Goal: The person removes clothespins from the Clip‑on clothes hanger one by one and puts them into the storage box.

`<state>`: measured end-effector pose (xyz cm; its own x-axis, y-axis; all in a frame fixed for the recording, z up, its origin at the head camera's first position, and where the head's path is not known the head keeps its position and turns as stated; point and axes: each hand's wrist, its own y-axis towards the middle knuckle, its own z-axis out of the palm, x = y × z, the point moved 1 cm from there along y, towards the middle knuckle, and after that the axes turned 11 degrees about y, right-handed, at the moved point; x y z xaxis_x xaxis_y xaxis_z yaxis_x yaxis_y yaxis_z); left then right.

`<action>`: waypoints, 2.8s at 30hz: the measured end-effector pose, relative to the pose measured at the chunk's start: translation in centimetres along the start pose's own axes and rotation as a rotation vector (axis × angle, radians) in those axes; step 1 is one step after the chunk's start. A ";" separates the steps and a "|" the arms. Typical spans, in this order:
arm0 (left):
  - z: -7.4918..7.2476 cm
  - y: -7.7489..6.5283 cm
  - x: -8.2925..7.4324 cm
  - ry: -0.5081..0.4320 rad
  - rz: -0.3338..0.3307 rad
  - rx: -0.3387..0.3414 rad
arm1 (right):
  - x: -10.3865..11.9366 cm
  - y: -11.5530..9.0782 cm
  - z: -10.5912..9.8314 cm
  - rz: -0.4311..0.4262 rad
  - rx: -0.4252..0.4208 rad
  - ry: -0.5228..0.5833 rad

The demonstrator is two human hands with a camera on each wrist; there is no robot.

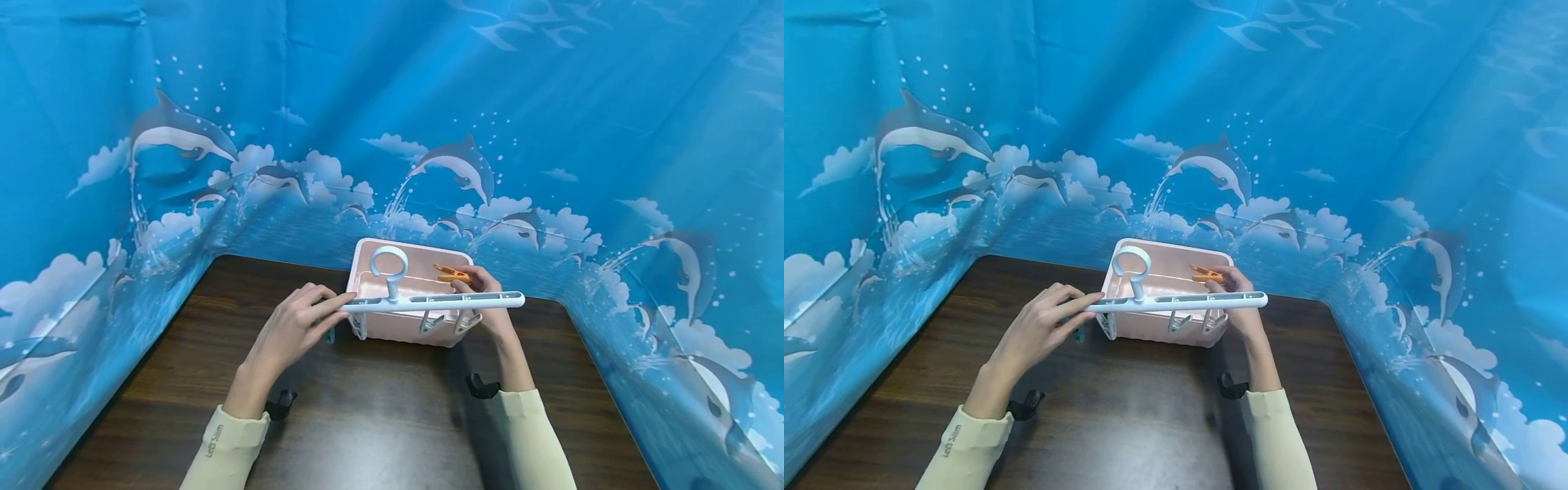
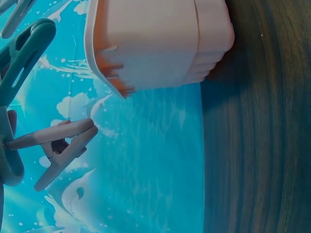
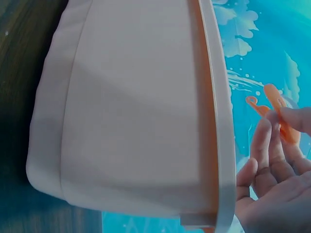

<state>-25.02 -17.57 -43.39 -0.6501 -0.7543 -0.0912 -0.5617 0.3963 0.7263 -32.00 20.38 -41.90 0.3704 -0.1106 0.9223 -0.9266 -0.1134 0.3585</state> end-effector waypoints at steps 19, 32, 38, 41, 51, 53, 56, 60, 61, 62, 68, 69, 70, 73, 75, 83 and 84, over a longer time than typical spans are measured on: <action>0.4 -0.1 0.0 -0.013 -0.008 0.032 | -0.4 0.3 0.1 -0.023 -0.046 0.063; 0.2 0.0 -0.1 -0.008 -0.010 0.018 | 0.0 -0.4 0.1 0.011 -0.019 0.063; 0.2 0.0 -0.1 -0.017 0.003 -0.018 | 0.5 -1.1 0.3 0.026 -0.027 0.052; 0.1 0.0 -0.1 -0.012 0.006 -0.030 | 0.7 -1.4 0.3 0.026 -0.025 0.074; 0.0 -0.1 0.2 0.041 -0.006 -0.068 | 0.4 -2.2 0.1 0.085 -0.086 0.155; 0.0 -0.1 0.2 0.042 -0.010 -0.071 | 0.4 -2.4 0.2 0.062 -0.075 0.256; -0.1 -0.2 0.2 0.041 -0.011 -0.068 | 0.4 -2.9 0.4 0.000 -0.032 0.400; -0.2 -0.2 0.3 0.038 -0.013 -0.062 | 0.6 -4.0 0.4 -0.070 0.085 0.592; -0.2 -0.2 0.3 0.037 -0.017 -0.063 | 0.7 -4.2 0.4 -0.081 0.122 0.634; -0.2 -0.1 0.3 0.037 -0.022 -0.063 | 0.8 -4.5 0.3 -0.088 0.160 0.671; -0.5 0.1 0.4 0.045 -0.040 -0.073 | 0.9 -5.0 0.4 -0.138 0.366 0.652; -0.5 0.1 0.4 0.046 -0.041 -0.074 | 0.9 -5.0 0.4 -0.146 0.385 0.638; -0.5 0.1 0.4 0.044 -0.041 -0.074 | 0.8 -5.0 0.5 -0.155 0.398 0.624; -0.5 0.0 0.5 0.039 -0.052 -0.074 | 0.6 -5.2 0.6 -0.166 0.399 0.591; -0.6 0.0 0.5 0.039 -0.057 -0.074 | 0.6 -5.4 0.6 -0.165 0.378 0.565; -0.9 -0.1 0.6 0.051 -0.045 -0.095 | 1.0 -5.9 0.9 -0.081 0.262 0.423; -0.9 -0.1 0.6 0.050 -0.043 -0.099 | 1.0 -6.0 0.9 -0.073 0.252 0.417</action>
<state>-24.90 -18.47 -42.88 -0.5990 -0.7955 -0.0915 -0.5333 0.3111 0.7866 -25.99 20.03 -43.24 0.3281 0.3053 0.8939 -0.8357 -0.3473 0.4254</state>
